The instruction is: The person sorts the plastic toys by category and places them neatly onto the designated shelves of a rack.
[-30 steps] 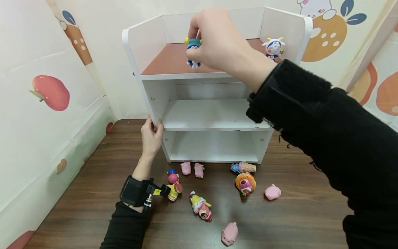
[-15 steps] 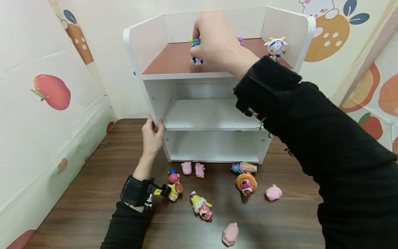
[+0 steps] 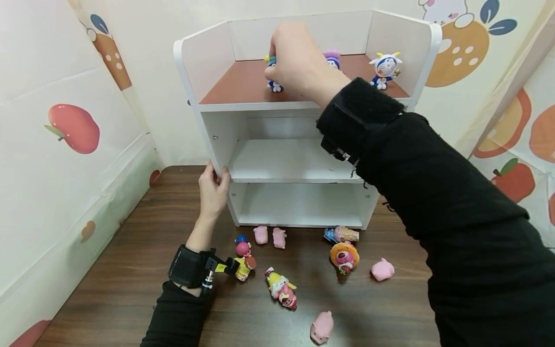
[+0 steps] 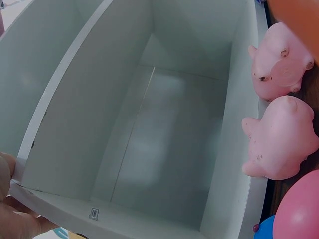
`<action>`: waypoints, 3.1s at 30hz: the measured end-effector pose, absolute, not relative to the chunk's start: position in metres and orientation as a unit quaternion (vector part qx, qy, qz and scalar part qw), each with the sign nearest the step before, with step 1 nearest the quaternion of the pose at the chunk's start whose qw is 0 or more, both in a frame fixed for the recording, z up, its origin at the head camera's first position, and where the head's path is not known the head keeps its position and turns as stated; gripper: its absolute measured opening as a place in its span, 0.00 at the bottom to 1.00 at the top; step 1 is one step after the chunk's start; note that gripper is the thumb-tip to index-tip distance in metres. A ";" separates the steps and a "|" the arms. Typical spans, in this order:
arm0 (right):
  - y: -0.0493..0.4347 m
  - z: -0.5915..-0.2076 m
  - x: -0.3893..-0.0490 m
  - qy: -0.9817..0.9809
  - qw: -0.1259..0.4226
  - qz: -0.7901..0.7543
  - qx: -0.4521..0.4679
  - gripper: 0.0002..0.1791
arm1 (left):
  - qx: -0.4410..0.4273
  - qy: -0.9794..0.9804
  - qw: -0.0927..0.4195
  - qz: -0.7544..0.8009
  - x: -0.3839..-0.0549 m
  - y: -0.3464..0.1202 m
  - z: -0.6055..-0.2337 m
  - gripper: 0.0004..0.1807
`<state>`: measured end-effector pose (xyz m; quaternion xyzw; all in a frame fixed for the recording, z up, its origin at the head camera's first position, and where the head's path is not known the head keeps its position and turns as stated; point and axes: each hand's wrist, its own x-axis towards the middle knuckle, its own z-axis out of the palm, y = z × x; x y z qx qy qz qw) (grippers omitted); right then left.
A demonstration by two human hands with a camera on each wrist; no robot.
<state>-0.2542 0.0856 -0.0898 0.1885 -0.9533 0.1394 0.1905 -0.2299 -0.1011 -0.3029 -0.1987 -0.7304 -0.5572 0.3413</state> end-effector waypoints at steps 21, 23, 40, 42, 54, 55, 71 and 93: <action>0.096 -0.083 -0.249 -0.962 0.151 0.175 0.147 0.27 | -0.201 -0.732 0.340 -0.555 -0.232 -0.098 -0.303 0.18; 0.102 -0.083 -0.257 -0.961 0.164 0.165 0.150 0.28 | -0.200 -0.732 0.343 -0.554 -0.232 -0.098 -0.303 0.17; 0.118 -0.128 -0.196 -0.868 0.366 0.209 0.262 0.16 | -0.190 -0.736 0.343 -0.552 -0.232 -0.105 -0.304 0.18; 0.126 -0.142 -0.199 -0.855 0.386 0.213 0.274 0.15 | -0.190 -0.736 0.344 -0.551 -0.233 -0.105 -0.304 0.18; 0.127 -0.199 -0.161 -0.805 0.448 0.242 0.305 0.14 | -0.198 -0.731 0.337 -0.559 -0.233 -0.103 -0.304 0.19; 0.126 -0.200 -0.156 -0.806 0.448 0.247 0.297 0.14 | -0.198 -0.731 0.337 -0.559 -0.233 -0.103 -0.304 0.19; 0.168 -0.261 -0.164 -0.766 0.517 0.362 0.127 0.12 | -0.200 -0.729 0.341 -0.558 -0.233 -0.102 -0.303 0.21; 0.202 -0.295 -0.190 -0.757 0.446 0.477 -0.020 0.36 | -0.197 -0.737 0.337 -0.552 -0.233 -0.103 -0.304 0.20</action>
